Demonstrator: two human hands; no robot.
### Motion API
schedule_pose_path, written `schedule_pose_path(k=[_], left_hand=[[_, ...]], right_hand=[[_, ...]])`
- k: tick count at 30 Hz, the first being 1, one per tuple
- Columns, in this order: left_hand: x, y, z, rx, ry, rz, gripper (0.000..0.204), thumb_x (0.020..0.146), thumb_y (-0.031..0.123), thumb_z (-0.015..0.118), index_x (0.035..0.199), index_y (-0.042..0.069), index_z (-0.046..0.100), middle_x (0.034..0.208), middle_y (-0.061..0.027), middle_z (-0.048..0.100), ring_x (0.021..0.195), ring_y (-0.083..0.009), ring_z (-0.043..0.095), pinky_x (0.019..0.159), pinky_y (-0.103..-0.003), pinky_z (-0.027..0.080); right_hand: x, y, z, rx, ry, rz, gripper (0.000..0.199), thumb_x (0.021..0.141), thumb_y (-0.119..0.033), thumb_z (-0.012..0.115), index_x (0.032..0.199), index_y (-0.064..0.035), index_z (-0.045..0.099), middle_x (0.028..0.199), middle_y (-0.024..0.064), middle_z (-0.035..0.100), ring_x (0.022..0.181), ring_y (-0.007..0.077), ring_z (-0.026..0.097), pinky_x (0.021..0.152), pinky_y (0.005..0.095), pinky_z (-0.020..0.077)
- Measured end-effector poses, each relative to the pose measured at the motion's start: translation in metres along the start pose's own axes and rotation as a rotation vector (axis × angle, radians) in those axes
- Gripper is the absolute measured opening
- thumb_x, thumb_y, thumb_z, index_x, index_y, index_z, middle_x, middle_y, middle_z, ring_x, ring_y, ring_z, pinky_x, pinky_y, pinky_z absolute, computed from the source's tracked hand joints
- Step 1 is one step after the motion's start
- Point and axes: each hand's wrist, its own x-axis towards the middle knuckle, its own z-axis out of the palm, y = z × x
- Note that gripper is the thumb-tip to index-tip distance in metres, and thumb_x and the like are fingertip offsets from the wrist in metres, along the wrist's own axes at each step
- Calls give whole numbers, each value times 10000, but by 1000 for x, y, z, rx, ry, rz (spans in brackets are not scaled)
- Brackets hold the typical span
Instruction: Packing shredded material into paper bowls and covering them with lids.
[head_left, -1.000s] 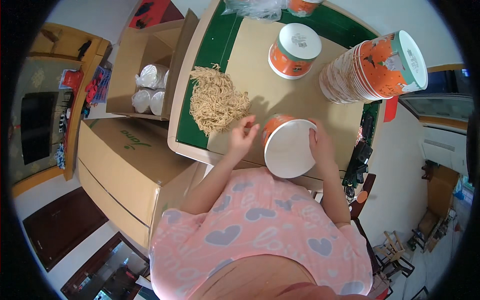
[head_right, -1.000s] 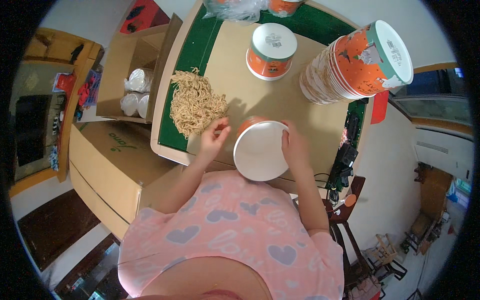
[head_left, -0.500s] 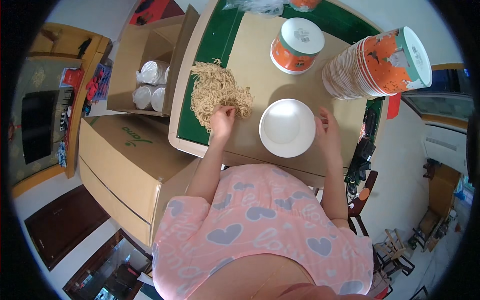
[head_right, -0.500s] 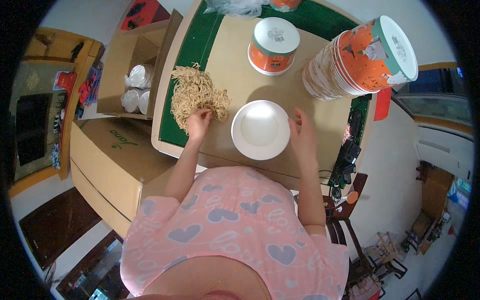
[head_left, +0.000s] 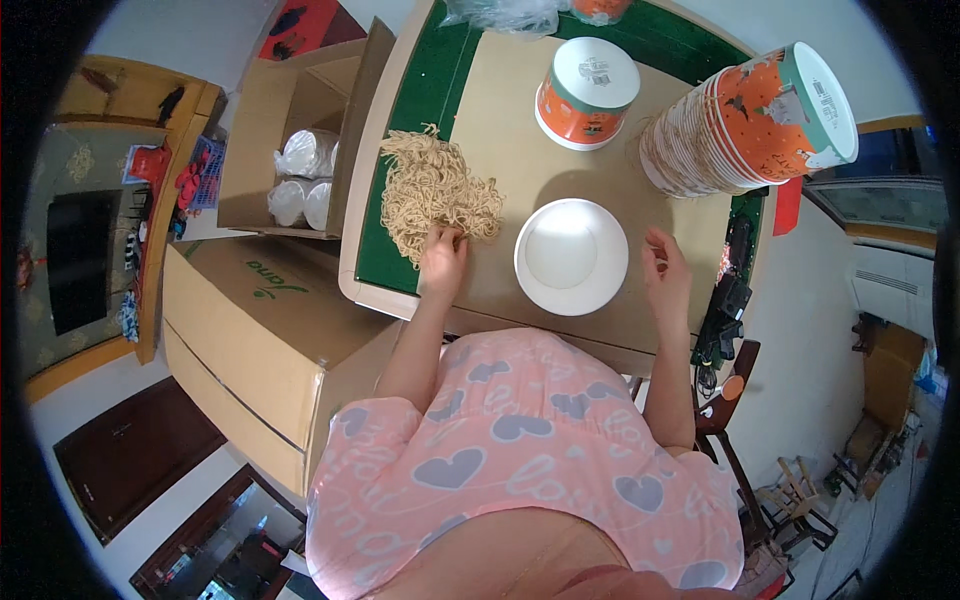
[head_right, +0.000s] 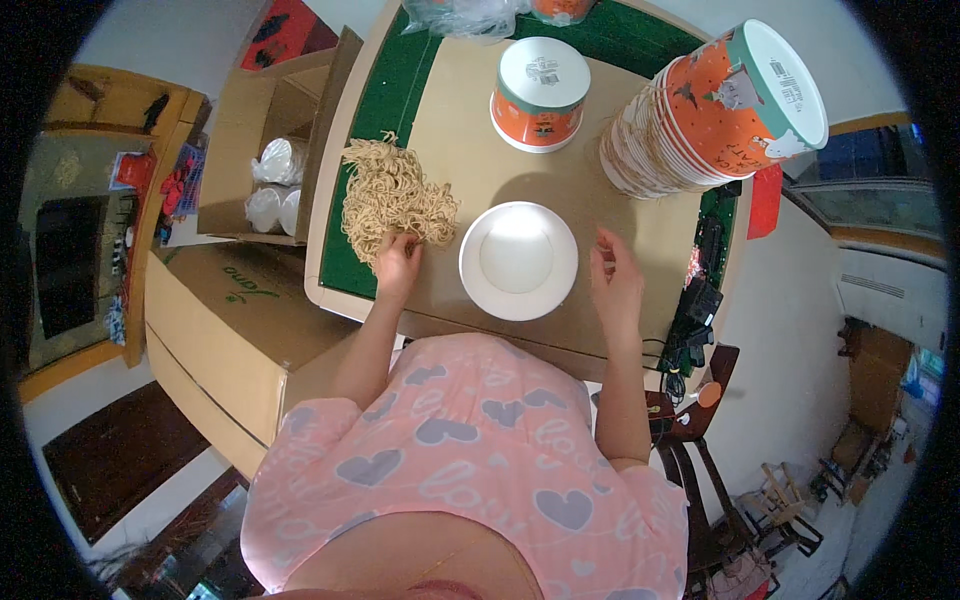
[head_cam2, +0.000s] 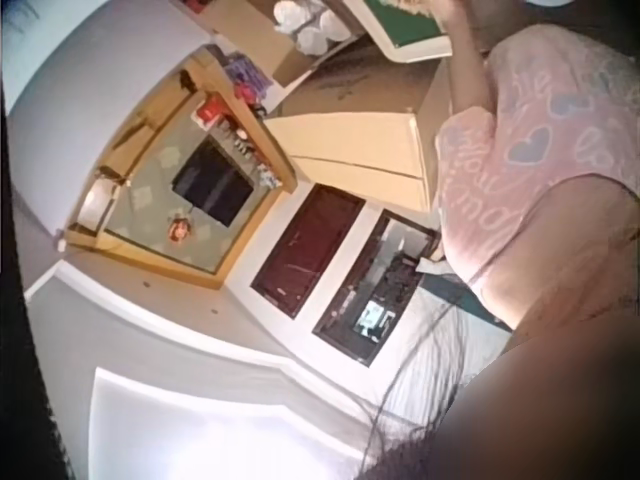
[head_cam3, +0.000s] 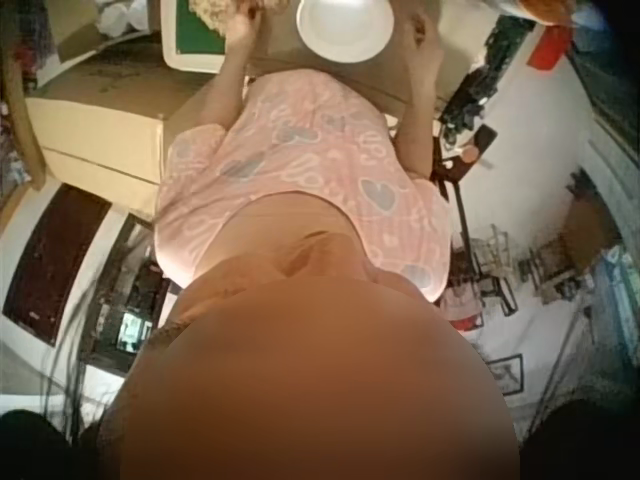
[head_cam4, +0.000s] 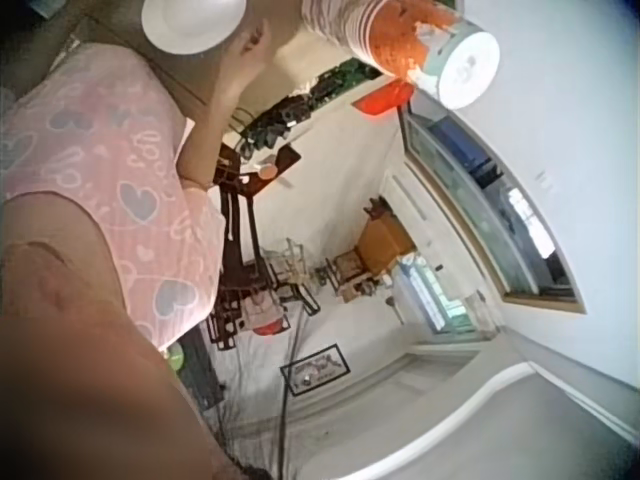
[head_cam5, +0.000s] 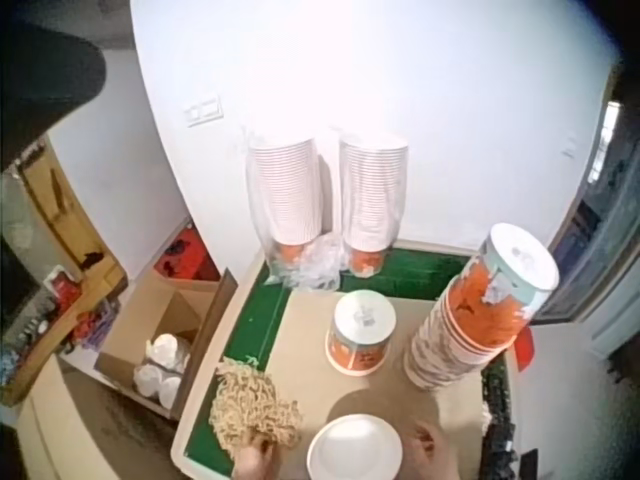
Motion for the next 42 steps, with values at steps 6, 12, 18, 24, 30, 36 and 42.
schedule_pose_path(k=[6,12,18,24,30,36,42], left_hand=[[18,3,-22,-470,-38,-297,85,768,112,696,781,30,679,791,-106,591,670,-209,584,625,-300,471],[40,25,-102,-848,179,-307,72,845,94,652,839,22,644,889,-43,633,774,-79,560,681,-220,453],[53,86,-188,-1227,174,-126,59,898,74,562,937,32,576,762,-30,603,718,-93,560,660,-200,443],[62,89,-174,-1065,-92,67,180,867,-6,570,1019,16,664,853,-33,616,682,-59,539,587,-178,419],[53,79,-158,-1223,-154,-122,417,848,-33,566,1254,41,510,904,-51,661,735,-66,581,629,-182,456],[51,72,-146,-1115,-106,-120,467,832,15,602,1280,87,490,832,-40,665,654,-64,556,595,-220,456],[40,82,-132,-970,-28,-70,472,812,46,619,1264,114,500,803,-53,663,572,-102,540,534,-244,426]], right_hand=[[-1,-1,-5,-30,1,-13,282,871,-103,562,1150,-58,569,982,105,636,817,179,609,694,287,493],[0,-34,-5,15,-29,-43,224,881,-112,575,1095,-46,597,962,36,645,813,95,584,695,233,470],[-18,-105,26,253,-88,-280,128,843,-35,597,958,-37,653,883,69,641,773,131,591,706,247,471],[-20,-161,116,485,-284,-213,162,858,-16,592,1014,6,628,914,52,640,859,109,611,758,222,479],[-19,-156,153,566,-244,23,154,863,-53,590,996,6,638,870,52,652,745,88,581,684,208,461],[-18,-166,154,526,-222,-4,140,853,-38,595,976,11,641,894,45,642,769,75,557,701,209,445],[-9,-148,144,441,-317,-97,131,865,-43,601,980,12,632,864,28,629,767,67,571,697,190,450]])
